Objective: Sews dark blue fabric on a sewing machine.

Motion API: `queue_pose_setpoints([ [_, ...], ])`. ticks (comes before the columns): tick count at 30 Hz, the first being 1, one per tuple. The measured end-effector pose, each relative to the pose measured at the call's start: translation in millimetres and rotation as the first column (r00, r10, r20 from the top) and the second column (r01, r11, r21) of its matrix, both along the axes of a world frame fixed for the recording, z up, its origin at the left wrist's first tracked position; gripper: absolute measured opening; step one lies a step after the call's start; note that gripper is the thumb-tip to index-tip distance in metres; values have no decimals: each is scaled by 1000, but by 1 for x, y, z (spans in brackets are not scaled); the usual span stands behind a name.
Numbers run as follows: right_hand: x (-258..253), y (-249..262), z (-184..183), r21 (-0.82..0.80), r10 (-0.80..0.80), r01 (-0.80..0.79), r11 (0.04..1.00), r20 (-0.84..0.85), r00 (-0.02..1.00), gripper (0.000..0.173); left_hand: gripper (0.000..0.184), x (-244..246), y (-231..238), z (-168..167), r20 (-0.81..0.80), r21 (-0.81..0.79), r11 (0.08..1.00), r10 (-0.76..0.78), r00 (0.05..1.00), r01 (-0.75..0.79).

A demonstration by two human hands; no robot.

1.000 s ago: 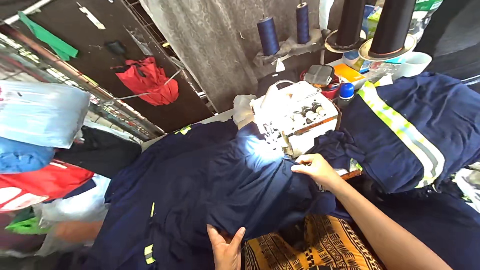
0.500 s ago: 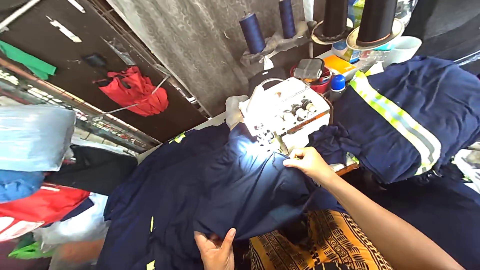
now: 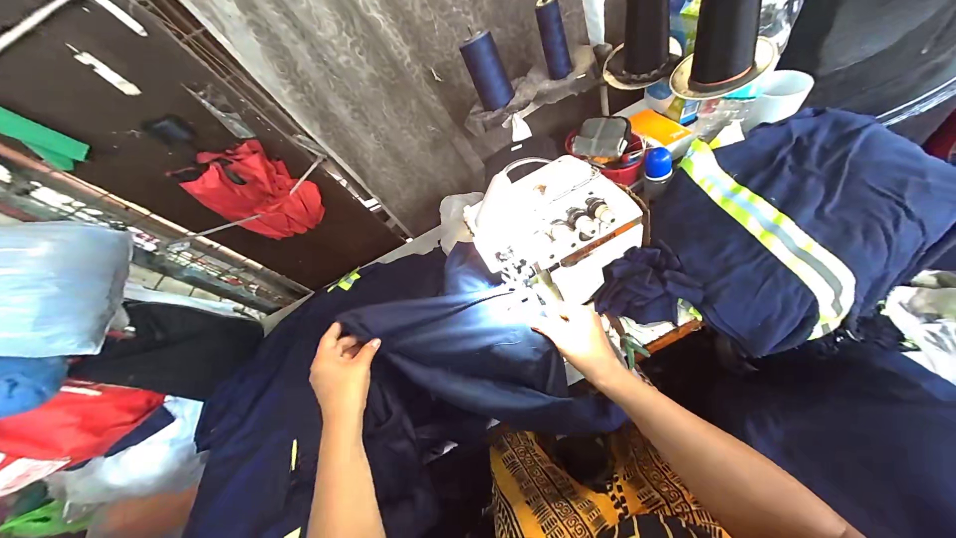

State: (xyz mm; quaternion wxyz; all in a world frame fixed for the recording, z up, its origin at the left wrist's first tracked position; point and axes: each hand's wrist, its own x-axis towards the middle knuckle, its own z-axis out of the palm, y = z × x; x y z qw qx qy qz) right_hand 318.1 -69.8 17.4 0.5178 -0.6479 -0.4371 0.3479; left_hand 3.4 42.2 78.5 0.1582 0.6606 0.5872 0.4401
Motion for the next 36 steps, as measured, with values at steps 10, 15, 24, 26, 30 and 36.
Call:
queue_pose_setpoints([
  [10,-7,-81,-63,-51,218,-224,973,-106,970,21,99,107,-135,-104,248,-295,954,121,961,-44],
  [15,6,-105,-51,40,169,-178,983,158,973,20,90,69,-128,-88,582,-271,958,85,809,94],
  [24,21,-76,-29,-377,424,-279,883,388,818,36,60,6,-121,-88,382,-311,950,119,917,6],
  [26,19,-68,-23,-57,132,-118,991,441,888,42,46,22,-122,-89,249,-308,951,118,961,-37],
  [30,10,-35,3,113,-48,3,994,391,919,47,68,53,-119,-86,-90,-321,943,58,994,-85],
  [36,3,-25,-1,118,78,-90,989,104,991,23,29,62,-110,-88,231,-284,958,107,967,-39],
])
